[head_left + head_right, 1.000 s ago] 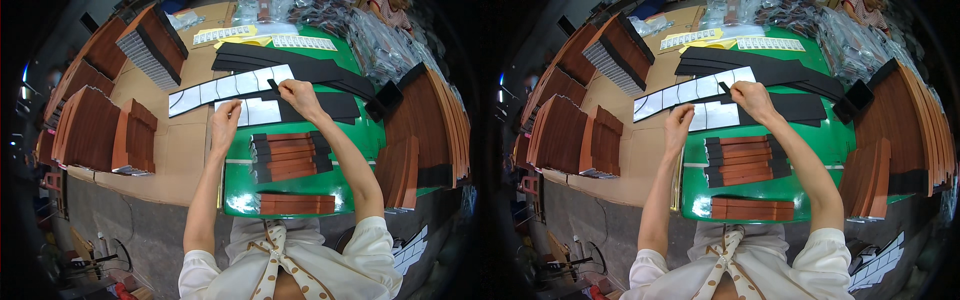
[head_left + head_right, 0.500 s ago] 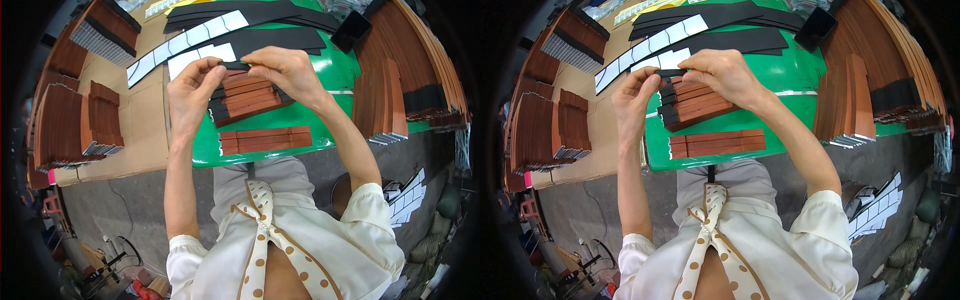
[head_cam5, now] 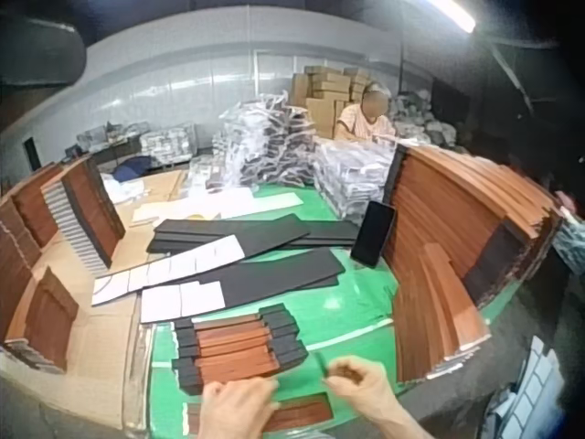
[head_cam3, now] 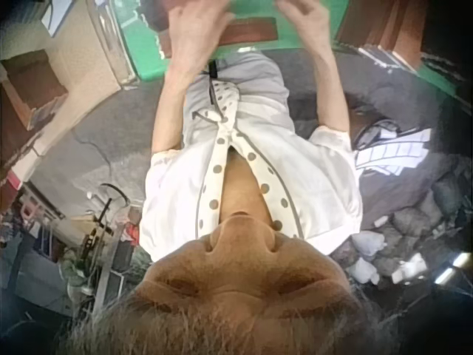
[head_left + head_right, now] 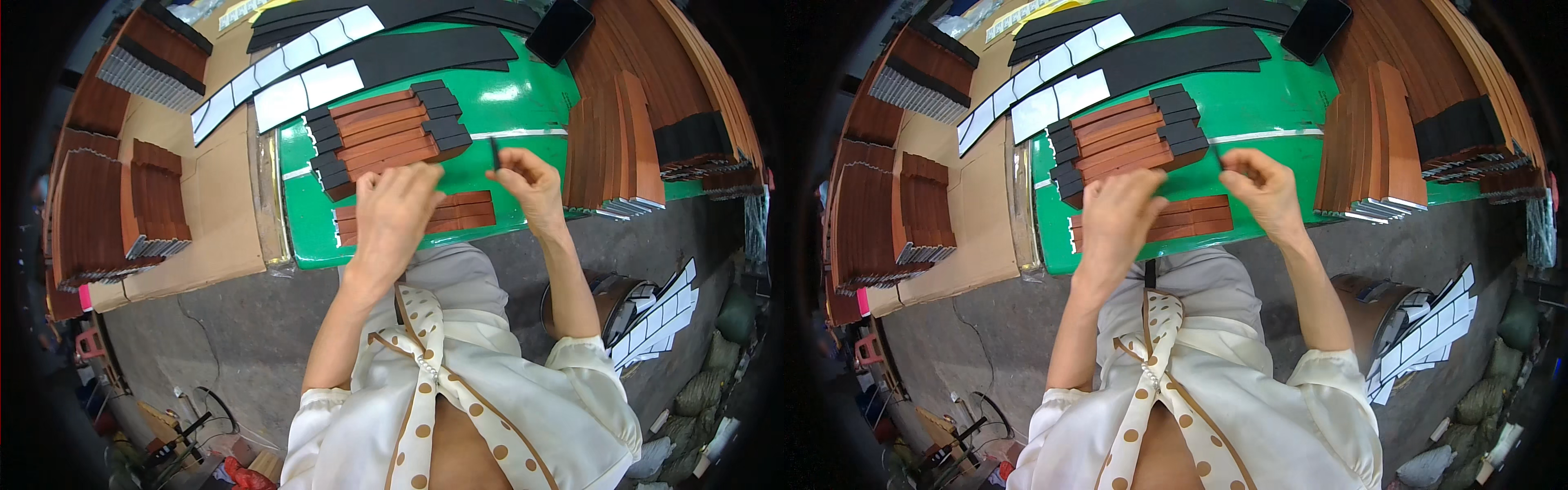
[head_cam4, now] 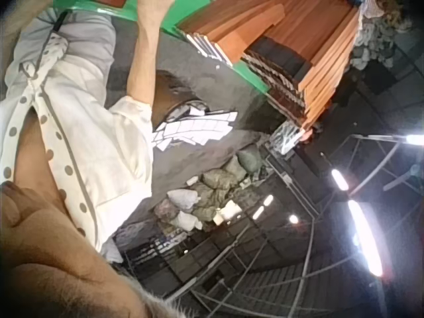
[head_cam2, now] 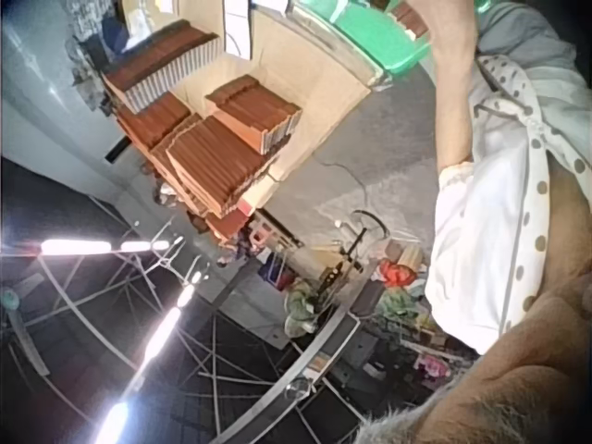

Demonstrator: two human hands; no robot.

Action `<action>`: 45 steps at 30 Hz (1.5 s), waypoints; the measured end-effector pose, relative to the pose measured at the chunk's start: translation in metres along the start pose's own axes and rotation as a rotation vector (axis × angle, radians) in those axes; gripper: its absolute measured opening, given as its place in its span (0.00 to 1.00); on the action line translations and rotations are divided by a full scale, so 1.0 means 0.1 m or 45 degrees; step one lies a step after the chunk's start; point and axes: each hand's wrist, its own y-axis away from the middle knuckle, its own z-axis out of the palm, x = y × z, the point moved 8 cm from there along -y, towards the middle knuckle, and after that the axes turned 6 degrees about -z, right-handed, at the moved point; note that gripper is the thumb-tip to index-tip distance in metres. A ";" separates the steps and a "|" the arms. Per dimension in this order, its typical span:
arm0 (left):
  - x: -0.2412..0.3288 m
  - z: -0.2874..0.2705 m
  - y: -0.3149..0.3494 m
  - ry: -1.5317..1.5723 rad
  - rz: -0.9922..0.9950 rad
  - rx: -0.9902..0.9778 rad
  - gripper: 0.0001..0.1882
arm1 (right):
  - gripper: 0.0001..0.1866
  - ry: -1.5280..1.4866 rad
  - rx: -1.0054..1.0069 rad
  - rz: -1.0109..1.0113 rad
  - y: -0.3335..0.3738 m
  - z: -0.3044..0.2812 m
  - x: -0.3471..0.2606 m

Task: The recorder applies adhesive foam strips to wooden handles or components at a workstation.

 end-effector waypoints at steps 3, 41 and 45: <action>-0.04 0.27 0.07 -0.080 0.000 -0.139 0.12 | 0.08 -0.828 0.264 0.437 0.34 0.01 0.54; -0.25 0.44 -0.01 -0.020 -0.249 -0.054 0.11 | 0.14 0.369 -0.287 -0.311 -0.11 0.13 0.13; -0.25 0.44 -0.01 -0.016 -0.248 -0.056 0.11 | 0.13 0.393 -0.299 -0.343 -0.12 0.15 0.10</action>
